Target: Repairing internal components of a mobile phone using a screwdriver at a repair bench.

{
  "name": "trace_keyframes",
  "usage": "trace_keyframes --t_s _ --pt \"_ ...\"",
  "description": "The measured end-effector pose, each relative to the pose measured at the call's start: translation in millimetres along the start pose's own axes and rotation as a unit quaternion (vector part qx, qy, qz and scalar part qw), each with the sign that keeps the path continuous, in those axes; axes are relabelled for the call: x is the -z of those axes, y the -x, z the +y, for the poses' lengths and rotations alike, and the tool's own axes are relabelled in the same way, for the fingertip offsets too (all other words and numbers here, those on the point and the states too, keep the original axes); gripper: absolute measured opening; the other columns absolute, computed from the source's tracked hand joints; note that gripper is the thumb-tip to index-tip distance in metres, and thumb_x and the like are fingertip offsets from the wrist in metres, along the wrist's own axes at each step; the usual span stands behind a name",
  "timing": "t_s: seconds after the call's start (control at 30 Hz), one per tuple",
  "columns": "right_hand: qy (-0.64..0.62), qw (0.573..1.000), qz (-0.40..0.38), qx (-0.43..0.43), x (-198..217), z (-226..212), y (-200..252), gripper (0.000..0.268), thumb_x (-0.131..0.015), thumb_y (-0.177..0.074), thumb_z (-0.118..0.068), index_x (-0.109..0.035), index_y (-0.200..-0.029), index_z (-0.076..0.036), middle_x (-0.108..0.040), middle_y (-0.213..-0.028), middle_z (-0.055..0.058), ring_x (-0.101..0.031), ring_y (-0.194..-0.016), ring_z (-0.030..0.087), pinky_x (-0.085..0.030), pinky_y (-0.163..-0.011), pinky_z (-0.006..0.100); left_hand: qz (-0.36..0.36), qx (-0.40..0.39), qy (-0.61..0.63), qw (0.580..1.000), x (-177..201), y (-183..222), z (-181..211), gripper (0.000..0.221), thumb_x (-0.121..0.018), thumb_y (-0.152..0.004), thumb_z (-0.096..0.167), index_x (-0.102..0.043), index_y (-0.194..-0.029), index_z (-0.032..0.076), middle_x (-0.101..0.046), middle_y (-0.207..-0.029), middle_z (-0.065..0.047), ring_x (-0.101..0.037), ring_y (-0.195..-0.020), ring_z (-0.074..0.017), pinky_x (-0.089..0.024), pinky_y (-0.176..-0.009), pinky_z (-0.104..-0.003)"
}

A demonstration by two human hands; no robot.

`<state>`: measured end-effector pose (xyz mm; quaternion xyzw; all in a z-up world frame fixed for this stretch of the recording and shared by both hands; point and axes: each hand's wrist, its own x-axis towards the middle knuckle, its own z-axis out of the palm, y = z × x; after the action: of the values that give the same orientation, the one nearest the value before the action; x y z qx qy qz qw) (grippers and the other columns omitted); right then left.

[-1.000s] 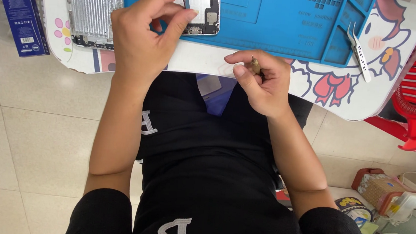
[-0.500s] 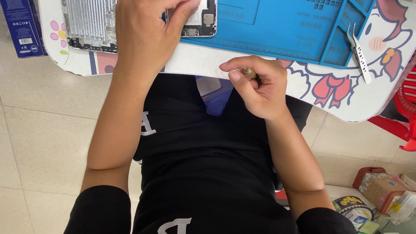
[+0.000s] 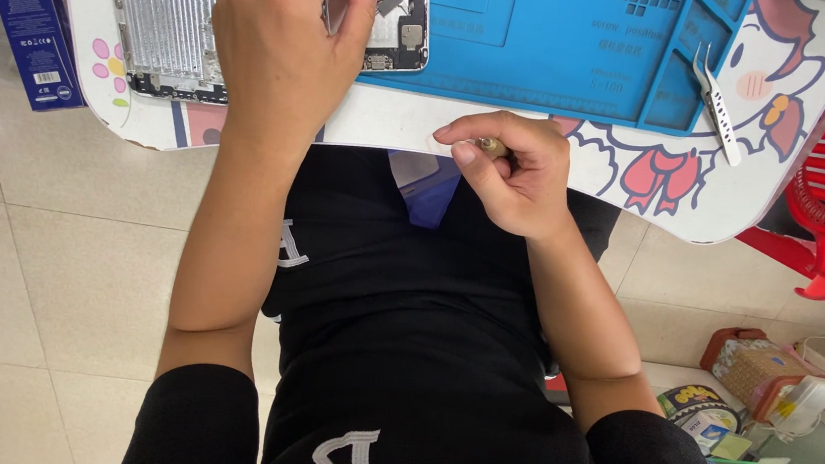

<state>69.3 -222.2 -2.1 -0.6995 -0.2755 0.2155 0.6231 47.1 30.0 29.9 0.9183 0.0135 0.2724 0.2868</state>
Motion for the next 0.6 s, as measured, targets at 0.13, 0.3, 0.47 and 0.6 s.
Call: trace_keyframes --t_s 0.13,0.3,0.47,0.6 --pt "0.004 1.0 -0.003 0.004 0 0 -1 0.012 -0.065 -0.101 0.001 -0.074 -0.109 0.001 -0.069 -0.082 -0.001 -0.037 -0.055 -0.001 -0.026 -0.051 0.02 -0.056 -0.027 -0.022 0.998 12 0 -11 0.005 -0.077 -0.097 0.008 -0.076 -0.102 0.01 -0.073 -0.09 -0.001 -0.07 -0.081 -0.02 -0.051 -0.072 -0.035" --pt "0.01 1.0 -0.007 -0.002 1 4 1 0.011 -0.066 -0.101 0.001 -0.074 -0.108 0.0 -0.061 -0.071 -0.004 -0.035 -0.053 -0.001 -0.024 -0.047 0.018 -0.13 -0.115 0.001 0.985 23 -6 -17 0.016 -0.08 -0.096 0.006 -0.077 -0.11 0.011 -0.072 -0.097 -0.002 -0.068 -0.082 -0.0191 -0.051 -0.073 -0.034" --pt "-0.003 1.0 -0.004 0.014 0 1 0 0.011 -0.065 -0.1 0.001 -0.073 -0.108 0.0 -0.063 -0.074 -0.003 -0.035 -0.053 -0.001 -0.025 -0.049 0.019 -0.147 -0.145 -0.018 0.978 26 -9 -22 0.014 -0.08 -0.097 0.005 -0.079 -0.11 0.01 -0.072 -0.096 -0.002 -0.068 -0.086 -0.0201 -0.051 -0.074 -0.034" --pt "-0.005 1.0 -0.005 0.012 -1 1 -1 0.01 -0.065 -0.1 0.001 -0.072 -0.107 0.0 -0.069 -0.083 0.0 -0.036 -0.053 -0.001 -0.026 -0.05 0.019 -0.145 -0.168 -0.031 0.975 22 -11 -24 0.005 -0.081 -0.098 0.011 -0.079 -0.103 0.013 -0.071 -0.092 0.0 -0.067 -0.082 -0.0187 -0.051 -0.074 -0.036"
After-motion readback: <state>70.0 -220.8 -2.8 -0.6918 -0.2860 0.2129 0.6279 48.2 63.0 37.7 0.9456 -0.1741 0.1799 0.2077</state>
